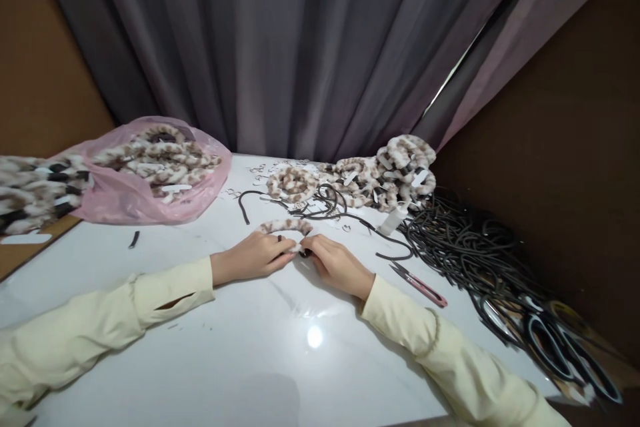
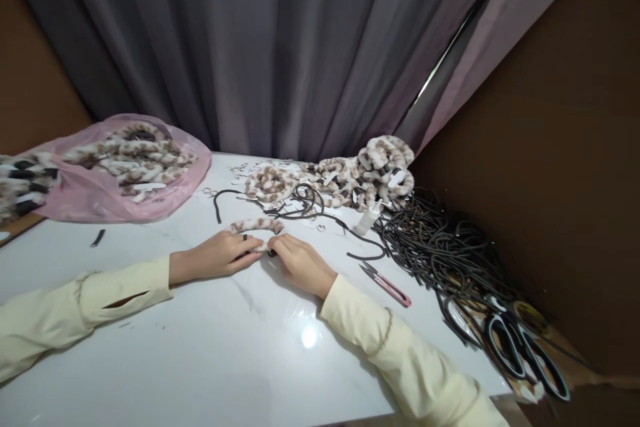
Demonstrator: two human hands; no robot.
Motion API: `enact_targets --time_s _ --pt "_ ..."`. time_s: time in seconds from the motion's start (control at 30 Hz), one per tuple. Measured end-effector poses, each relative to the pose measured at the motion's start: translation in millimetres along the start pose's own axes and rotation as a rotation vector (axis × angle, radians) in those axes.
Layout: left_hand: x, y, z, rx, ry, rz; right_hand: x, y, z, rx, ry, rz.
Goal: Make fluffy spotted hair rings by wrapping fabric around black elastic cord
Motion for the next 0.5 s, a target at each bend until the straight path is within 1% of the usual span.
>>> enact_targets --time_s 0.17,0.27,0.4,0.5 --pt "1.7 1.5 0.9 -0.018 0.023 0.017 0.7 4.2 0.8 -0.091 0.018 -0.125" --pt "3.3 2.5 0.8 -0.028 0.053 0.007 1.1 6.5 2.7 -0.106 0.041 -0.139" --pt "0.7 2.2 0.6 -0.039 0.049 -0.058 -1.7 5.6 4.6 -0.051 0.027 -0.092" --pt "-3.9 1.9 1.1 -0.059 0.014 -0.114 -6.1 0.8 4.2 0.052 -0.057 0.029"
Point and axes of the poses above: each hand's wrist, its own z-axis towards the middle knuckle, its own x-axis out of the palm, y = z × x, the point moved 7 cm from there along z, towards the middle knuckle, and after that the axes turned 12 degrees about -x, right-handed, at the moved point
